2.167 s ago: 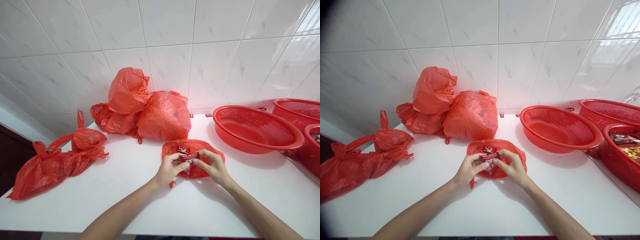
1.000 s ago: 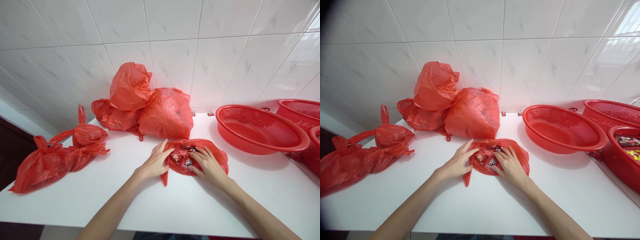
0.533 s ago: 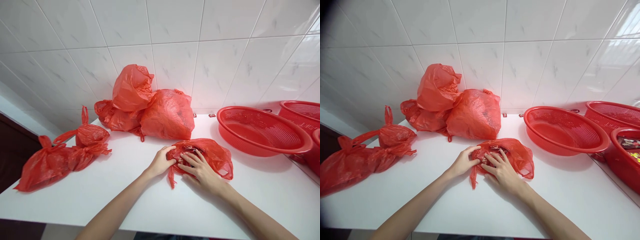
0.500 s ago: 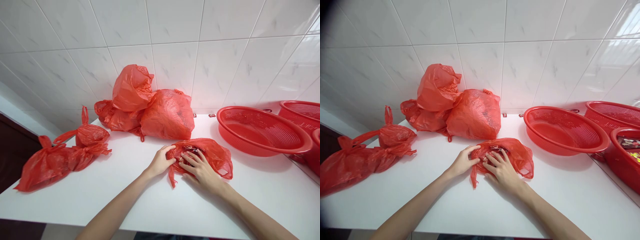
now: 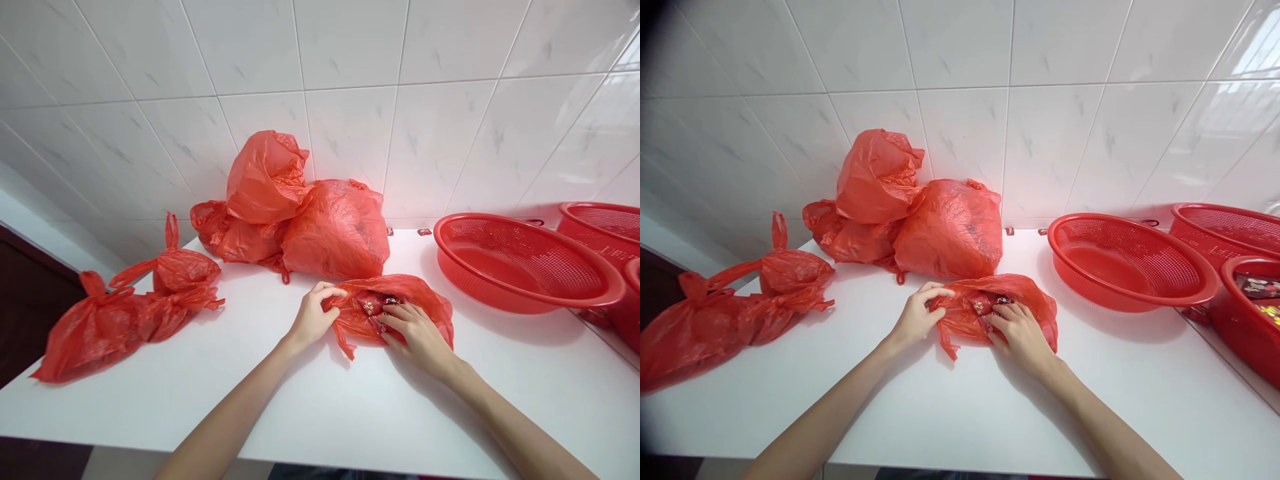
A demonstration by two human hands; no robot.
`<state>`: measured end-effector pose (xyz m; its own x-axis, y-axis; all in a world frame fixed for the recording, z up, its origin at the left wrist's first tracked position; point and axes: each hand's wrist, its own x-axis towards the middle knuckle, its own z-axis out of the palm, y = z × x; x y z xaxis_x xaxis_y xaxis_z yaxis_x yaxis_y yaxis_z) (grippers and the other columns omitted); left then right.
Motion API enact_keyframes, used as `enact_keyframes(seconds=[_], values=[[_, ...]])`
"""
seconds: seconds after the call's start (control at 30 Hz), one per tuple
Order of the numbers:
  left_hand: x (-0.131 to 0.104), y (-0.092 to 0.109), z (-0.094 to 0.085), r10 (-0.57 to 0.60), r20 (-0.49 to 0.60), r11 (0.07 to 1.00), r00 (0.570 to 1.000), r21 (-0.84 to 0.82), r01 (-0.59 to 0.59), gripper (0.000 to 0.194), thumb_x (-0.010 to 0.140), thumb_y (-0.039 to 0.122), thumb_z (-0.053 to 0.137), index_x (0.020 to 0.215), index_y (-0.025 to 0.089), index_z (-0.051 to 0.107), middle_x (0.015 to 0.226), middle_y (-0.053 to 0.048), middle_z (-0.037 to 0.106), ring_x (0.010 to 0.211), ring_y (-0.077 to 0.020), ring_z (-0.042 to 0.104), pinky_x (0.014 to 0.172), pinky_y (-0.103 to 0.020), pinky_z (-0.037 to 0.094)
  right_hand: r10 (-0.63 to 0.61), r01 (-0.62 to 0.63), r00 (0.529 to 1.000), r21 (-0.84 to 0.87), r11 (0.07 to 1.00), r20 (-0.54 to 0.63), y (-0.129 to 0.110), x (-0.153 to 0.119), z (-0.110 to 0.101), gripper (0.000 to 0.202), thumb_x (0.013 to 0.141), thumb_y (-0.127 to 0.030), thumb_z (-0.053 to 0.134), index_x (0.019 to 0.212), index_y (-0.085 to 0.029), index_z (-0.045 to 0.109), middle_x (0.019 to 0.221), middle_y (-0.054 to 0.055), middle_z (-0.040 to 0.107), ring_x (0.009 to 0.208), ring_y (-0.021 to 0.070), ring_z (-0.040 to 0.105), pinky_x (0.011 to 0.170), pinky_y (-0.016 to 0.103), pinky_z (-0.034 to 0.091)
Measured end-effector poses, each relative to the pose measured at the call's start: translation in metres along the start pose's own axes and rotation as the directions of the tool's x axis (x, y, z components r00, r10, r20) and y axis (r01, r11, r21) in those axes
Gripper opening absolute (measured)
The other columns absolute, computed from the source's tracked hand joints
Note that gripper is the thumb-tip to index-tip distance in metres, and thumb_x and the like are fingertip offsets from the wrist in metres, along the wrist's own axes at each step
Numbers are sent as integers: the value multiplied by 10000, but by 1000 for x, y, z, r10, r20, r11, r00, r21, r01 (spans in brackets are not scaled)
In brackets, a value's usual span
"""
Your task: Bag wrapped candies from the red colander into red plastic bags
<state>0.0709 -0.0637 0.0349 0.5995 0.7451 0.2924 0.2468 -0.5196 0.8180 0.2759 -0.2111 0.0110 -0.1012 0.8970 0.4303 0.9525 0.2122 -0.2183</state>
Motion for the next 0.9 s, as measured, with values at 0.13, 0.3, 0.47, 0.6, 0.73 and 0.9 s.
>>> enact_keyframes(seconds=[0.13, 0.3, 0.47, 0.6, 0.73, 0.9], values=[[1, -1, -6, 3, -58, 998, 998, 59, 1, 372, 709, 46, 507, 912, 208, 773, 1011, -41, 682, 965, -198, 676, 922, -338, 565, 127, -126, 992, -131, 983, -4, 4, -3, 3, 218, 939, -304, 592, 1079, -250, 750, 1155, 100, 747, 925, 281, 706, 759, 415, 578], [-2, -1, -3, 93, -94, 970, 991, 232, -69, 287, 764, 111, 585, 964, 217, 761, 1129, -64, 652, 1007, -221, 664, 959, -385, 559, 156, -161, 987, -191, 968, -41, 5, -5, 0, 281, 931, -311, 598, 1158, -194, 714, 1198, 151, 714, 952, 300, 698, 805, 441, 579], [-12, 13, 12, 397, -45, 885, 917, 284, -370, 219, 894, 176, 565, 1011, 227, 743, 1261, -103, 643, 1161, -261, 614, 1044, -447, 504, 26, -41, 994, -145, 989, -107, -2, -2, 0, 269, 969, -196, 496, 1128, -167, 711, 1183, 160, 711, 1024, 306, 671, 864, 455, 562], [-13, 16, 28, 388, 257, 882, 885, 174, -438, 343, 943, 141, 464, 1181, 218, 699, 1203, -99, 700, 1117, -237, 658, 989, -402, 541, -64, 58, 996, -95, 994, -63, -8, 0, 4, 296, 980, -139, 445, 1061, -183, 726, 1151, 137, 732, 1006, 281, 667, 871, 437, 547], [-3, 0, 40, 241, 314, 928, 918, 201, -313, 464, 906, 138, 505, 1357, 194, 597, 1405, -123, 615, 1311, -291, 558, 1135, -491, 443, -28, 26, 999, -77, 997, -24, -8, 0, 8, 267, 944, -115, 482, 1004, -194, 729, 1081, 104, 761, 1025, 283, 674, 909, 451, 534], [7, -21, 43, 159, 284, 934, 946, 269, -237, 525, 849, 109, 542, 1369, 166, 584, 1269, -114, 673, 1224, -291, 595, 1097, -487, 470, 84, -90, 995, -110, 990, -58, -4, -2, 12, 229, 896, -130, 527, 1000, -175, 725, 1117, 118, 758, 1033, 294, 677, 913, 456, 545]])
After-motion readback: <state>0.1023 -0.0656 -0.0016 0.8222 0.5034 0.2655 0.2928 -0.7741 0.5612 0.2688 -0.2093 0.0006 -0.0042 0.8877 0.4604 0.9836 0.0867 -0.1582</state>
